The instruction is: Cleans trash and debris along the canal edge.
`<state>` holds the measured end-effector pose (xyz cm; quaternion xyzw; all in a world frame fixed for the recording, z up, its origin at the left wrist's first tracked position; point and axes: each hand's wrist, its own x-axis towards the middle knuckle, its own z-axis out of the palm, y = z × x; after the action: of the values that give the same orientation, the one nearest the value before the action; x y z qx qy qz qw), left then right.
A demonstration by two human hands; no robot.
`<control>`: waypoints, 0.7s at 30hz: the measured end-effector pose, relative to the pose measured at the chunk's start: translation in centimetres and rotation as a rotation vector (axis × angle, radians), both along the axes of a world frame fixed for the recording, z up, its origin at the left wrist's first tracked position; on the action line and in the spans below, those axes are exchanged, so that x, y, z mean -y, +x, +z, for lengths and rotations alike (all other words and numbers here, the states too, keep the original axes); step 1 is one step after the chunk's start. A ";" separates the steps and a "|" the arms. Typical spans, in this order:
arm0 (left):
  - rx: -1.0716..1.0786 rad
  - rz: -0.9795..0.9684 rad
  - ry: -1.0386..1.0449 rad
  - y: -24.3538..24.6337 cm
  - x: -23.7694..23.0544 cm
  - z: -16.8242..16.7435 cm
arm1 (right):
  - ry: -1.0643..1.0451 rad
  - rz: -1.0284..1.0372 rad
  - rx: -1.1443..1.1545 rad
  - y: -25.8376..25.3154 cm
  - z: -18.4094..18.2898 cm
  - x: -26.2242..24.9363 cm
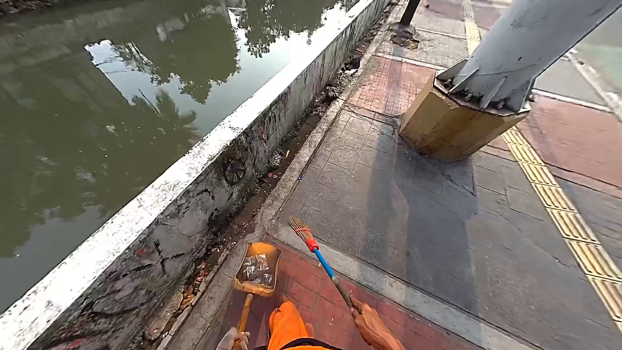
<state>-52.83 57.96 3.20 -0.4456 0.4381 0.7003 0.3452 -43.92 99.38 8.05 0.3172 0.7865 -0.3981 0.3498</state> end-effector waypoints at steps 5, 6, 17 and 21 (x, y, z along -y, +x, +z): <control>0.019 -0.029 0.010 -13.1 -5.2 -2.5 | 0.022 -0.062 -0.042 -11.5 -2.0 -6.2; 0.034 -0.041 0.006 -15.8 -6.2 -3.1 | 0.020 -0.064 -0.037 -13.8 -2.3 -7.3; 0.144 -0.133 -0.117 -41.7 -19.6 -3.6 | 0.073 -0.106 0.096 -39.7 -1.1 -18.2; 0.190 -0.131 -0.125 -49.4 -23.7 -4.2 | 0.052 -0.201 0.066 -49.5 -3.2 -22.4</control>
<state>-102.22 81.64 -0.98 -0.5008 0.4744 0.6022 0.4018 -93.45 121.82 4.87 0.4162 0.7489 -0.4001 0.3254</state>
